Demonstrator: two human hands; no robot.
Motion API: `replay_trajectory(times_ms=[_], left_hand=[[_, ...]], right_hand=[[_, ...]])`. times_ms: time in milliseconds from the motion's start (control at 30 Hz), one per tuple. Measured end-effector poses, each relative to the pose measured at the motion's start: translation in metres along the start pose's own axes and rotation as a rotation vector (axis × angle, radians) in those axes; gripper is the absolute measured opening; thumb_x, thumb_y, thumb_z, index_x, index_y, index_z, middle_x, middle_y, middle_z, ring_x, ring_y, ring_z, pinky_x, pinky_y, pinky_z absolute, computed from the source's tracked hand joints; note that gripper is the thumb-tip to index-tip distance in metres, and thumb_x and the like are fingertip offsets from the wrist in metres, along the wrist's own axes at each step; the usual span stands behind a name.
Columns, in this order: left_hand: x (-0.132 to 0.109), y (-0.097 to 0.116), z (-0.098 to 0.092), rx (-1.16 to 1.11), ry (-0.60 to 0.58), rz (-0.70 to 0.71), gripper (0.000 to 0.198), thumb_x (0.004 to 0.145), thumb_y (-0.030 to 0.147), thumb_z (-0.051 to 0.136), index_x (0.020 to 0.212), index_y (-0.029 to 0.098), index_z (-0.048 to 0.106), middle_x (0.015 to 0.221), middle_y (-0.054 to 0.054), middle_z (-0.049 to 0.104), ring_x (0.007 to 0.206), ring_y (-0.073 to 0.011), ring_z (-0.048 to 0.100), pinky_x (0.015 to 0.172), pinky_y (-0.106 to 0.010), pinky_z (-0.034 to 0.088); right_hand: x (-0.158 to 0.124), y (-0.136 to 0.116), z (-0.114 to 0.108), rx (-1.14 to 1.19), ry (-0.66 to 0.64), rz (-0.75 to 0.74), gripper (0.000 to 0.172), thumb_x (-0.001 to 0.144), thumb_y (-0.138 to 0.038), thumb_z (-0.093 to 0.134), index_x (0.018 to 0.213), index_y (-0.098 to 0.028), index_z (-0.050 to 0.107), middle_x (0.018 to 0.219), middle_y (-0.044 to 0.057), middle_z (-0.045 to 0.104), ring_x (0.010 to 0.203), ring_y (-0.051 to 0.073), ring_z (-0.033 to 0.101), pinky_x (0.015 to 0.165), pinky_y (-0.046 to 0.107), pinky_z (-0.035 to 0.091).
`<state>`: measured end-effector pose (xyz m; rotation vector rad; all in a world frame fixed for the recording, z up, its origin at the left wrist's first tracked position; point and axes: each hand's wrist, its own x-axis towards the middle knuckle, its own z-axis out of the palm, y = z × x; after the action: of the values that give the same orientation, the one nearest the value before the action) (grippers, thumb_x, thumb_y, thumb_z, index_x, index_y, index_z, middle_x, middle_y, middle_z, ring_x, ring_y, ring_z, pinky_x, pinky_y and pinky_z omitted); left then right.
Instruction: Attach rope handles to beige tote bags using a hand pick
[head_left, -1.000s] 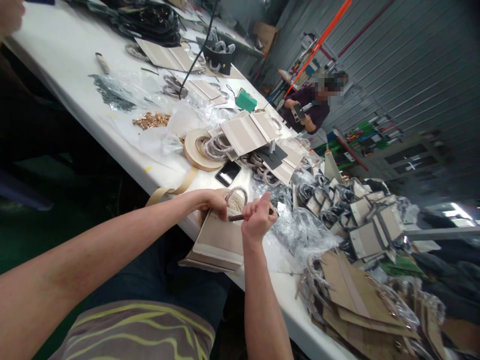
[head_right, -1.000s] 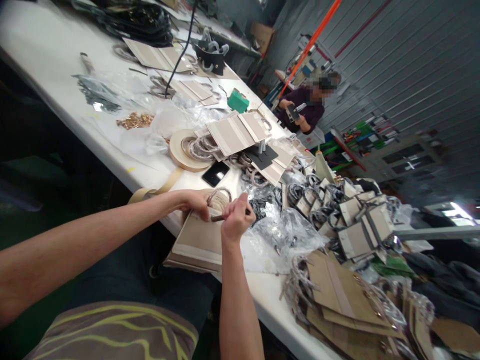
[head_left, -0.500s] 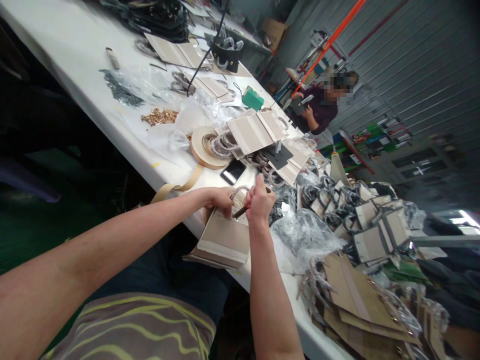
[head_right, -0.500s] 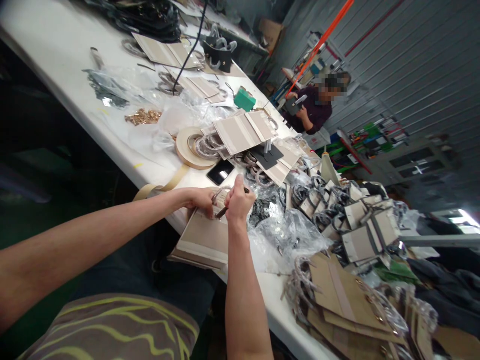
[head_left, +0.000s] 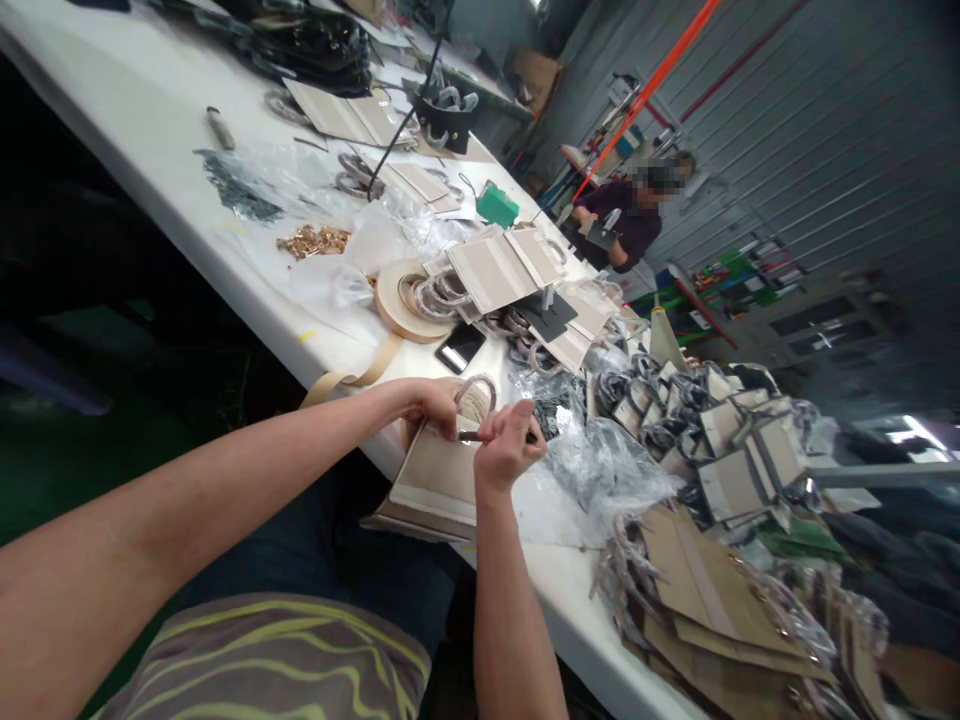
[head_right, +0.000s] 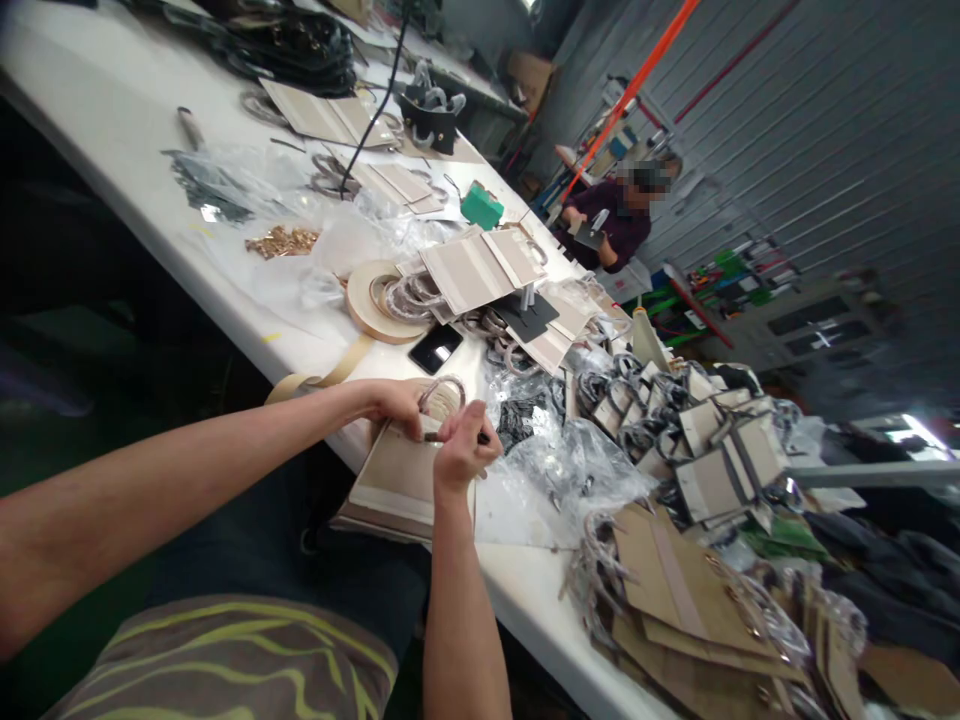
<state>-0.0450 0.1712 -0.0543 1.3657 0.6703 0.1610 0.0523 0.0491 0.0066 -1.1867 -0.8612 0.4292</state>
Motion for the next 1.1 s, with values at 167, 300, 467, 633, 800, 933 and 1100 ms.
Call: replay_trajectory(times_ms=[167, 300, 467, 633, 800, 933, 1100], left_hand=[[-0.012, 0.007, 0.001, 0.021, -0.070, -0.024, 0.036, 0.048, 0.014, 0.088, 0.081, 0.015, 0.075, 0.080, -0.005, 0.076, 0.074, -0.0235, 0.069, 0.059, -0.028, 0.055], [-0.015, 0.010, 0.001, 0.001, -0.080, -0.066, 0.034, 0.046, 0.016, 0.086, 0.079, 0.015, 0.075, 0.080, -0.006, 0.076, 0.075, -0.0246, 0.070, 0.062, -0.029, 0.057], [-0.014, 0.010, -0.001, -0.008, -0.088, -0.080, 0.038, 0.047, 0.020, 0.087, 0.083, 0.015, 0.077, 0.083, -0.008, 0.077, 0.076, -0.0246, 0.069, 0.063, -0.030, 0.057], [-0.016, 0.011, -0.002, -0.010, -0.135, -0.070, 0.040, 0.049, 0.025, 0.090, 0.085, 0.014, 0.078, 0.087, -0.011, 0.078, 0.078, -0.0265, 0.070, 0.063, -0.031, 0.057], [-0.017, 0.012, -0.002, -0.013, -0.155, -0.038, 0.037, 0.052, 0.024, 0.090, 0.085, 0.015, 0.079, 0.088, -0.010, 0.079, 0.080, -0.0246, 0.070, 0.065, -0.027, 0.056], [-0.015, 0.013, -0.004, -0.024, -0.193, -0.047, 0.041, 0.054, 0.025, 0.095, 0.091, 0.015, 0.081, 0.092, -0.010, 0.080, 0.082, -0.0255, 0.072, 0.066, -0.028, 0.057], [-0.023, 0.020, -0.003, -0.042, -0.130, -0.009, 0.051, 0.053, 0.027, 0.102, 0.097, 0.013, 0.080, 0.096, -0.010, 0.080, 0.081, -0.0225, 0.071, 0.069, -0.027, 0.057]], right_hand=[[0.026, -0.038, -0.066, 0.119, -0.059, 0.288, 0.073, 0.105, -0.071, 0.071, 0.065, -0.027, 0.028, 0.054, -0.011, 0.024, 0.041, 0.007, 0.019, 0.038, 0.023, 0.020], [0.020, -0.032, -0.145, -0.407, -0.282, 0.598, 0.071, 0.094, -0.079, 0.077, 0.064, -0.028, 0.037, 0.050, -0.009, 0.030, 0.040, 0.009, 0.024, 0.039, 0.027, 0.016], [0.017, 0.018, -0.209, -1.157, -0.438, 0.259, 0.071, 0.101, -0.076, 0.061, 0.052, -0.028, 0.041, 0.051, 0.002, 0.048, 0.053, 0.020, 0.049, 0.057, 0.033, 0.030], [0.019, 0.046, -0.229, -1.462, -0.296, 0.093, 0.057, 0.108, -0.067, 0.056, 0.068, -0.027, 0.063, 0.078, 0.011, 0.072, 0.074, 0.028, 0.067, 0.068, 0.035, 0.039], [0.002, 0.035, -0.219, -1.430, -0.207, -0.119, 0.037, 0.109, -0.054, 0.064, 0.097, -0.022, 0.078, 0.110, 0.018, 0.076, 0.105, 0.035, 0.069, 0.087, 0.042, 0.050], [-0.015, 0.015, -0.186, -1.070, -0.126, -0.156, 0.034, 0.116, -0.045, 0.056, 0.109, -0.022, 0.079, 0.108, 0.016, 0.078, 0.103, 0.033, 0.070, 0.092, 0.043, 0.053], [0.002, 0.014, -0.163, -0.568, -0.455, 0.068, 0.048, 0.106, -0.046, 0.074, 0.148, -0.023, 0.074, 0.143, 0.014, 0.078, 0.127, 0.032, 0.074, 0.110, 0.047, 0.058]])
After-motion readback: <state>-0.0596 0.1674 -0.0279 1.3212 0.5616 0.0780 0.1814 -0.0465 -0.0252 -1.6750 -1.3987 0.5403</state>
